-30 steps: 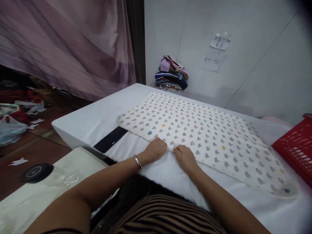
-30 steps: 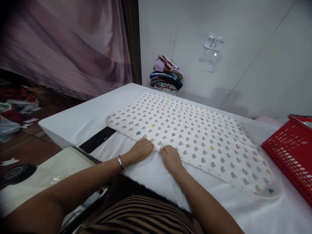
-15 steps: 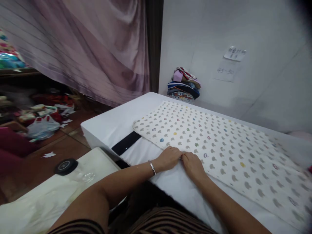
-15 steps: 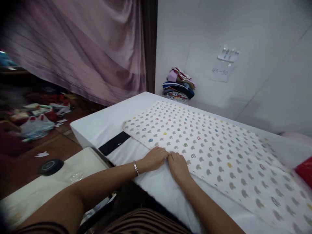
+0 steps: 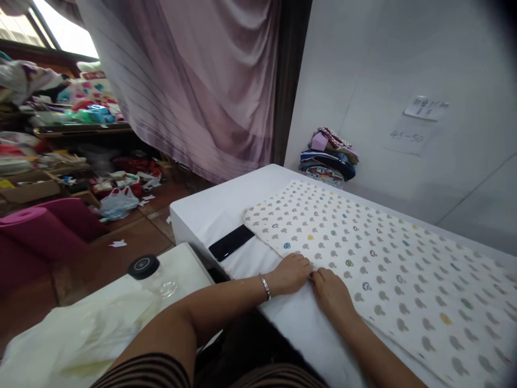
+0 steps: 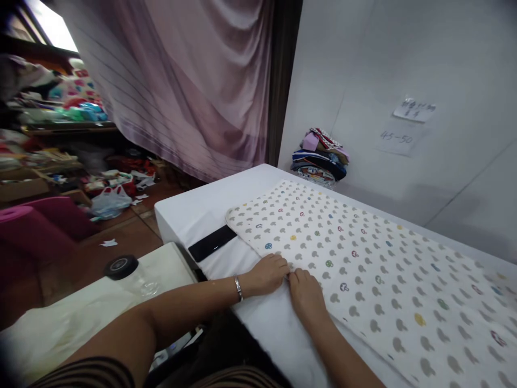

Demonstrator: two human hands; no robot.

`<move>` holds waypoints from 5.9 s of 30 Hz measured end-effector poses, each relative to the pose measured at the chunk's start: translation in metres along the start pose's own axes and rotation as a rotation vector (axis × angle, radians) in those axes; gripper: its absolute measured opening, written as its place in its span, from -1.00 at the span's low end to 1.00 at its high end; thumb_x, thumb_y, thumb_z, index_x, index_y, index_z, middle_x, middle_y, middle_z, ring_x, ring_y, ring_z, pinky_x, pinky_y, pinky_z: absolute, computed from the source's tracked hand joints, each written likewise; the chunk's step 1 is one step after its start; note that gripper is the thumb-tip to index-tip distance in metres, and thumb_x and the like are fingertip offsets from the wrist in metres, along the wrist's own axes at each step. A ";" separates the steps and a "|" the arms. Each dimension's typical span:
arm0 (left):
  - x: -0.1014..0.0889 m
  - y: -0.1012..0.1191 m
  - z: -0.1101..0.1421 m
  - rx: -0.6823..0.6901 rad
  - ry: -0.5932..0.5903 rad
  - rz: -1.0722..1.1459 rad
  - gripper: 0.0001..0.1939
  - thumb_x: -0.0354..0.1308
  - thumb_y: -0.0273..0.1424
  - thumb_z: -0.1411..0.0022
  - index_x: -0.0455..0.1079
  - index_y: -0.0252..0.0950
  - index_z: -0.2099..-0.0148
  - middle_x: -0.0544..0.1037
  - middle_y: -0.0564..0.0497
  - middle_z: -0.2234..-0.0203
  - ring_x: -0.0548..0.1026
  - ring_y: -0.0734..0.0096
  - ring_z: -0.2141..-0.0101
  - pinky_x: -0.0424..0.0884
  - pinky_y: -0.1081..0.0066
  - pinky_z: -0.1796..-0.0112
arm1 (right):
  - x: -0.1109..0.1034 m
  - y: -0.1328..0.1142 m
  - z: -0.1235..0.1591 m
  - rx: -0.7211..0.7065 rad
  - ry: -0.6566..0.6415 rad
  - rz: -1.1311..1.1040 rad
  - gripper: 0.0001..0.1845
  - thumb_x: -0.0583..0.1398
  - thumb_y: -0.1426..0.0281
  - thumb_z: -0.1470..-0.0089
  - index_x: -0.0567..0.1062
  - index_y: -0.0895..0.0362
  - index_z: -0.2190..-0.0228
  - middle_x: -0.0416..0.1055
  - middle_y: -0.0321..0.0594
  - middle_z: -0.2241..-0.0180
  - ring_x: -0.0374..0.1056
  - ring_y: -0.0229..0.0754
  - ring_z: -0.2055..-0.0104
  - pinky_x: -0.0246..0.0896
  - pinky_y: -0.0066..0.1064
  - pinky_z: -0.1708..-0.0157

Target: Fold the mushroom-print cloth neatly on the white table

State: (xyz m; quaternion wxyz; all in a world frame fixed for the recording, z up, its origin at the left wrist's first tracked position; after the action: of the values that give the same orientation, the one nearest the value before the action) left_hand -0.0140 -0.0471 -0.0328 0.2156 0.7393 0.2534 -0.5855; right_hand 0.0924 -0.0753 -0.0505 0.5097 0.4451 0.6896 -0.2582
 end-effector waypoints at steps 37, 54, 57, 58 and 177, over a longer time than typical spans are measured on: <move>-0.038 -0.262 0.093 -1.223 -0.042 0.227 -0.68 -0.01 -0.34 -0.13 0.49 -0.40 0.20 0.54 -0.24 0.17 0.48 0.23 0.15 0.32 0.47 0.24 | 0.032 -0.027 -0.052 0.011 -0.104 -0.003 -0.73 -0.02 0.56 -0.14 0.45 0.12 0.37 0.40 -0.15 0.33 0.32 -0.13 0.30 0.12 -0.39 0.38; -0.045 -0.260 0.100 -1.162 0.056 0.165 -0.65 0.00 -0.23 -0.16 0.48 -0.39 0.23 0.54 -0.24 0.24 0.49 0.13 0.20 0.34 0.35 0.26 | 0.028 -0.037 -0.057 0.015 -0.117 0.004 -0.76 0.00 0.55 -0.14 0.44 0.10 0.30 0.40 -0.19 0.24 0.32 -0.18 0.28 0.17 -0.44 0.36; -0.053 -0.253 0.101 -1.093 0.135 0.153 -0.58 -0.03 -0.19 -0.21 0.40 -0.37 0.05 0.49 -0.19 0.13 0.44 0.19 0.13 0.32 0.34 0.16 | 0.022 -0.038 -0.058 0.010 -0.173 0.006 -0.74 -0.01 0.57 -0.14 0.44 0.12 0.29 0.38 -0.16 0.25 0.31 -0.16 0.26 0.17 -0.42 0.34; -0.056 -0.250 0.101 -1.056 0.156 0.152 -0.58 -0.04 -0.21 -0.22 0.37 -0.36 0.00 0.47 -0.16 0.10 0.42 0.22 0.11 0.31 0.35 0.13 | 0.020 -0.039 -0.059 0.007 -0.192 0.001 -0.74 -0.02 0.58 -0.14 0.44 0.13 0.29 0.38 -0.15 0.24 0.31 -0.15 0.25 0.17 -0.41 0.33; 0.030 0.150 -0.102 0.549 0.124 -0.095 -0.76 -0.09 -0.65 -0.20 0.34 -0.32 0.36 0.38 -0.04 0.37 0.33 0.30 0.30 0.25 0.31 0.24 | -0.100 0.182 0.289 0.654 -0.201 0.088 -0.69 -0.04 0.46 -0.21 0.50 0.16 0.31 0.39 -0.12 0.22 0.25 -0.17 0.13 0.14 -0.42 0.17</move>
State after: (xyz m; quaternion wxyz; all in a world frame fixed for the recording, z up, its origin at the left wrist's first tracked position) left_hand 0.1629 -0.0970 -0.0364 -0.0363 0.7918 0.1324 -0.5951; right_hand 0.3973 -0.2585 -0.0393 0.4160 0.5867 0.4965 -0.4860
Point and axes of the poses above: each hand's wrist, its own z-axis away from the middle knuckle, its own x-axis out of the palm, y = z × x, the point moved 5 cm from there along -z, towards the middle knuckle
